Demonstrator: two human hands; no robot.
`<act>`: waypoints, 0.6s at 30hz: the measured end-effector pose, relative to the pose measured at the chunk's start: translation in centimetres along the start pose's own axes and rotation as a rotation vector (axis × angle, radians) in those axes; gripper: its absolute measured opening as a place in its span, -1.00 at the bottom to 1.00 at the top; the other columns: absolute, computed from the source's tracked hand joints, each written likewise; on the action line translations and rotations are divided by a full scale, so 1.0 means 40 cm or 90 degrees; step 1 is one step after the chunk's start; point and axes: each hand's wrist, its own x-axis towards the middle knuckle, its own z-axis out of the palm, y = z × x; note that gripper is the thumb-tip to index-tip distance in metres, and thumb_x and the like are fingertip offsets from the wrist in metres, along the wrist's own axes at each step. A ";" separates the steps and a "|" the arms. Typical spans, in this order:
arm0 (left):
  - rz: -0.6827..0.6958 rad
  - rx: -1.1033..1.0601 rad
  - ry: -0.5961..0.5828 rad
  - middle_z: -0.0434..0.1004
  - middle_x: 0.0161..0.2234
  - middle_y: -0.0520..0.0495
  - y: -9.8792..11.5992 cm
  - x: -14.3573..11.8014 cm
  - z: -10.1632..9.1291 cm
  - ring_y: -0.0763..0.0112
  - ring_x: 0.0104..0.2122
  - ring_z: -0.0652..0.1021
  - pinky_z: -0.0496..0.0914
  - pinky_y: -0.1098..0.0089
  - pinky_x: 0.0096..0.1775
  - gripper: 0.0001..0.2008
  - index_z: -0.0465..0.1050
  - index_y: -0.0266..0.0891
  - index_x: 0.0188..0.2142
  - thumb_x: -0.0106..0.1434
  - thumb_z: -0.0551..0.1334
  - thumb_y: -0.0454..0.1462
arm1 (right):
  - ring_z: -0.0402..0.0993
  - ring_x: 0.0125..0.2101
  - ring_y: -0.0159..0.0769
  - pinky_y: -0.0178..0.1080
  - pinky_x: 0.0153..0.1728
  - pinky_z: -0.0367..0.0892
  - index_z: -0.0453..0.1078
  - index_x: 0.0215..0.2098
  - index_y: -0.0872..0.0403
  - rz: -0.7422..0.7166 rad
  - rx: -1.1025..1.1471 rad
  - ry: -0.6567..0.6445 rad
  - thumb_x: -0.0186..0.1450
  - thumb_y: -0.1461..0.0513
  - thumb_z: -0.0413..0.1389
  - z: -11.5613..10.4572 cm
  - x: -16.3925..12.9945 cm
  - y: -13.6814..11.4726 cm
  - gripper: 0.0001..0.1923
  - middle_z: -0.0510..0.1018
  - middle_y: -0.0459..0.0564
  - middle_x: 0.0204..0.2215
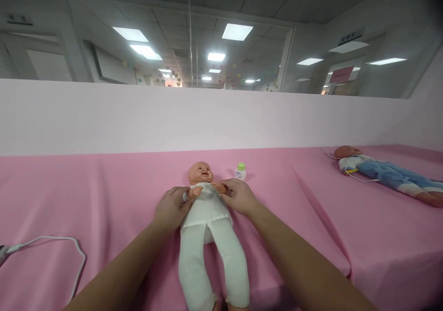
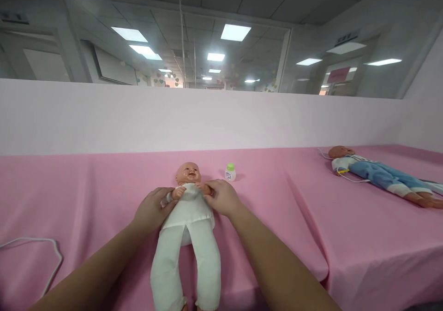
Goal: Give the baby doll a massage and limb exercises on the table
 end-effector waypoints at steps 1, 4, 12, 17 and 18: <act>0.024 0.031 -0.004 0.61 0.07 -0.12 0.006 -0.001 0.005 0.04 0.07 0.54 0.40 0.16 0.03 -0.61 0.55 -0.08 0.08 0.37 0.18 -0.02 | 0.57 -0.12 -0.12 -0.12 -0.02 0.41 0.62 -0.02 -0.09 -0.035 -0.043 -0.013 0.24 0.26 0.24 0.005 0.001 -0.009 -0.66 0.70 -0.04 -0.14; 0.037 0.065 -0.005 0.60 0.07 -0.14 0.006 0.001 0.013 0.03 0.07 0.53 0.40 0.14 0.04 -0.62 0.56 -0.10 0.06 0.37 0.17 -0.03 | 0.55 -0.06 -0.09 -0.07 0.08 0.35 0.63 -0.05 -0.08 -0.080 -0.110 -0.031 0.25 0.31 0.22 0.018 0.006 -0.026 -0.67 0.70 -0.03 -0.14; -0.137 -0.137 0.041 0.68 -0.08 -0.07 -0.050 0.014 -0.013 0.11 -0.10 0.63 0.46 0.28 -0.15 -0.61 0.54 -0.09 -0.02 0.30 0.22 0.04 | 0.58 -0.22 -0.18 -0.18 -0.17 0.45 0.60 0.00 -0.08 0.083 0.089 0.035 0.25 0.19 0.25 0.008 0.003 0.017 -0.66 0.70 -0.08 -0.18; -0.315 -0.282 0.124 0.65 -0.32 -0.09 -0.122 0.033 -0.030 0.13 -0.32 0.64 0.47 0.27 -0.29 -0.62 0.50 -0.19 -0.23 0.23 0.25 0.07 | 0.61 -0.22 -0.16 -0.21 -0.23 0.48 0.57 -0.06 -0.01 0.303 0.251 0.147 0.23 0.10 0.25 0.004 0.010 0.141 -0.67 0.70 -0.03 -0.18; -0.343 -0.295 0.155 0.63 -0.36 -0.10 -0.135 0.036 -0.030 0.13 -0.35 0.64 0.48 0.26 -0.30 -0.63 0.49 -0.20 -0.26 0.22 0.25 0.06 | 0.61 -0.21 -0.14 -0.22 -0.25 0.48 0.57 -0.11 0.01 0.340 0.268 0.163 0.22 0.08 0.25 0.002 0.012 0.165 -0.69 0.69 -0.01 -0.19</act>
